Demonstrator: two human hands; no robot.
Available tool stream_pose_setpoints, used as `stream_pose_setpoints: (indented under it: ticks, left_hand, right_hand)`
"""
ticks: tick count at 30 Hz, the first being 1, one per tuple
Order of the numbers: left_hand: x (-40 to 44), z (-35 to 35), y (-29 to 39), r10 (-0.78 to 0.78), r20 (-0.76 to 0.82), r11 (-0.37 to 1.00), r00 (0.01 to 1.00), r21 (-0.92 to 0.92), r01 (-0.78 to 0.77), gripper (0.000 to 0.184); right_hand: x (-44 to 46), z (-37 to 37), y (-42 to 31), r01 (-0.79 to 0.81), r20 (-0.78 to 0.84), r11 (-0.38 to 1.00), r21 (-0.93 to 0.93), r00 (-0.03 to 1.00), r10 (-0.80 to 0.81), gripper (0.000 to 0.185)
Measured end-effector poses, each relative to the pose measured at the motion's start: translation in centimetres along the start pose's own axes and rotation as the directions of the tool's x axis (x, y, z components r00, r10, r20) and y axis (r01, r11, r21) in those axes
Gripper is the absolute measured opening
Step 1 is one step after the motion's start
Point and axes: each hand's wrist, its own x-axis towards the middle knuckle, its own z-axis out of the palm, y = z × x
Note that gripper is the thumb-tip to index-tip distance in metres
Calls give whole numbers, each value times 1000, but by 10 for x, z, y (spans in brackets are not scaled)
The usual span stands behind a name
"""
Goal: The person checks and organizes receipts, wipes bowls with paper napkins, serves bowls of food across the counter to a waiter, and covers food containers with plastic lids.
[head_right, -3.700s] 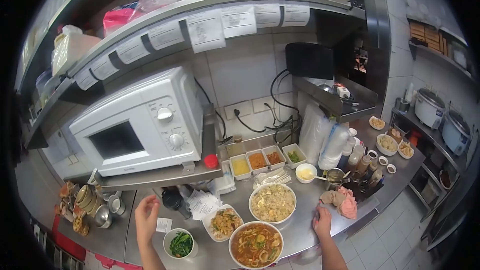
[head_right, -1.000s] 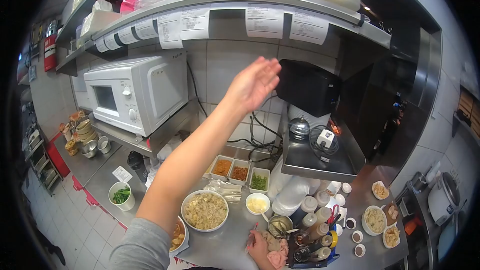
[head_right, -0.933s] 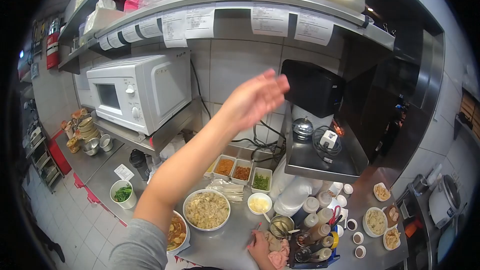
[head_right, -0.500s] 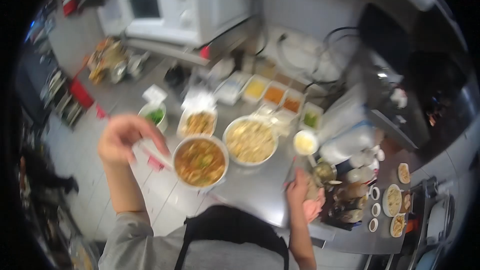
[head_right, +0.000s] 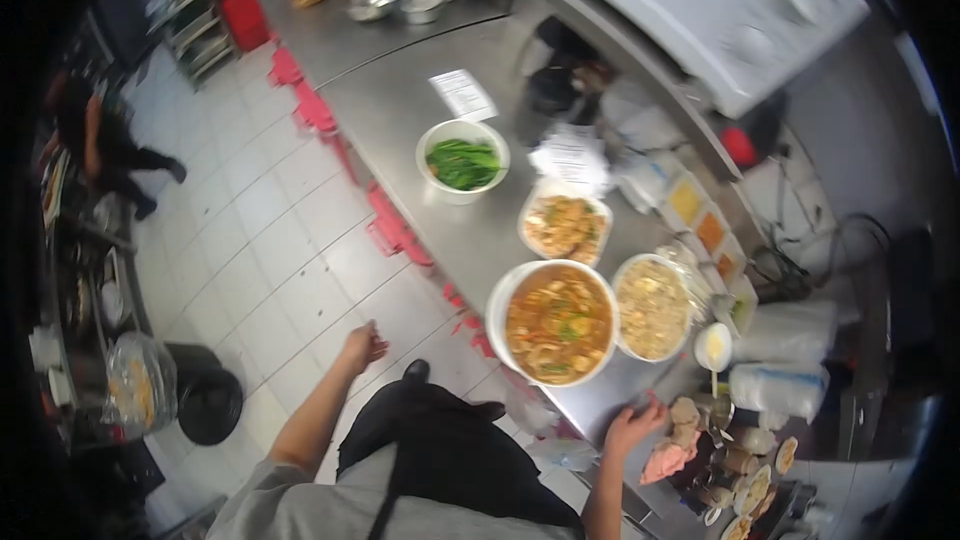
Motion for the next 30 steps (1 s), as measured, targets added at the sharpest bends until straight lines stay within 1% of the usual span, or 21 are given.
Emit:
stream_pose_setpoints:
  ticks: [1, 2, 3, 4, 5, 6, 7, 8, 10, 12, 14, 16, 18, 20, 23, 24, 26, 27, 28, 29, 30]
  left_hand:
    - [18, -6, -15, -49, 18, 990, 999, -135, 51, 32]
    - [31, -6, -20, -86, 83, 960, 993, -261, 105, 30]
    - [44, -1, -22, -104, 74, 927, 992, -353, 124, 28]
    - [67, -3, -29, -87, 94, 918, 992, -379, 117, 22]
    - [73, 4, -21, -75, 56, 928, 996, -362, 90, 14]
    - [79, 14, -9, -61, 21, 937, 998, -343, 65, 11]
    - [88, 22, 1, -31, -6, 943, 1000, -332, 27, 15]
    - [96, 27, 11, 3, -31, 949, 1000, -315, -12, 25]
    - [110, 40, 39, 43, -1, 935, 999, -352, -41, 36]
    - [129, 49, 60, 94, 14, 939, 995, -332, -84, 36]
    - [162, 52, 71, 136, -17, 929, 990, -345, -134, 29]
    - [181, 54, 103, 185, -87, 917, 979, -343, -204, 25]
    - [221, 53, 125, 319, -143, 859, 937, -375, -349, 25]
    - [253, 55, 155, 458, -223, 775, 860, -374, -510, 32]
    - [268, 51, 200, 457, -156, 810, 876, -333, -482, 44]
    - [262, 50, 213, 435, -152, 807, 888, -372, -459, 47]
    - [250, 52, 240, 398, -131, 796, 908, -442, -413, 53]
    - [260, 50, 241, 423, -126, 784, 898, -446, -432, 56]
    - [270, 47, 247, 454, -106, 770, 885, -452, -450, 59]
    - [254, 36, 255, 502, -43, 810, 864, -326, -487, 62]
    - [231, 40, 258, 479, -8, 805, 878, -396, -442, 65]
  right_hand:
    - [-7, 2, -6, 25, -12, 999, -42, 1000, -25, 52]
    - [-12, 7, 0, 54, -28, 994, -92, 998, -57, 53]
    - [-14, 8, 1, 29, -24, 996, -85, 999, -31, 53]
    - [-13, 9, 1, 6, -23, 997, -80, 1000, -8, 53]
    - [-11, 11, 0, -13, -24, 997, -76, 1000, 12, 53]
    - [-10, 10, -12, 12, -8, 993, -118, 1000, -13, 51]
    - [-7, 13, -13, 42, 19, 987, -156, 999, -39, 50]
    - [-7, 14, -9, 67, 44, 979, -191, 997, -60, 49]
    - [-7, 16, -2, 125, 64, 959, -254, 992, -112, 47]
    - [-4, 18, -6, 125, 72, 958, -258, 991, -110, 47]
    - [-4, 13, -4, 150, 92, 950, -274, 987, -129, 47]
    - [-3, 15, -2, 191, 103, 941, -278, 980, -168, 46]
    - [-3, 14, 2, 208, 115, 938, -279, 976, -182, 46]
    - [-2, 14, 4, 221, 122, 934, -281, 973, -194, 46]
    - [-1, 13, 7, 214, 133, 932, -293, 974, -182, 46]
    - [-1, 13, 1, 171, 121, 948, -267, 982, -143, 46]
    - [-1, 14, -2, 161, 115, 956, -246, 984, -137, 47]
    - [-2, 13, -3, 150, 105, 960, -236, 986, -128, 48]
    - [-4, 13, -5, 139, 86, 963, -231, 989, -122, 44]
    - [-5, 15, -7, 169, 112, 961, -220, 983, -147, 43]
    - [-5, 15, -8, 186, 105, 958, -217, 980, -167, 43]
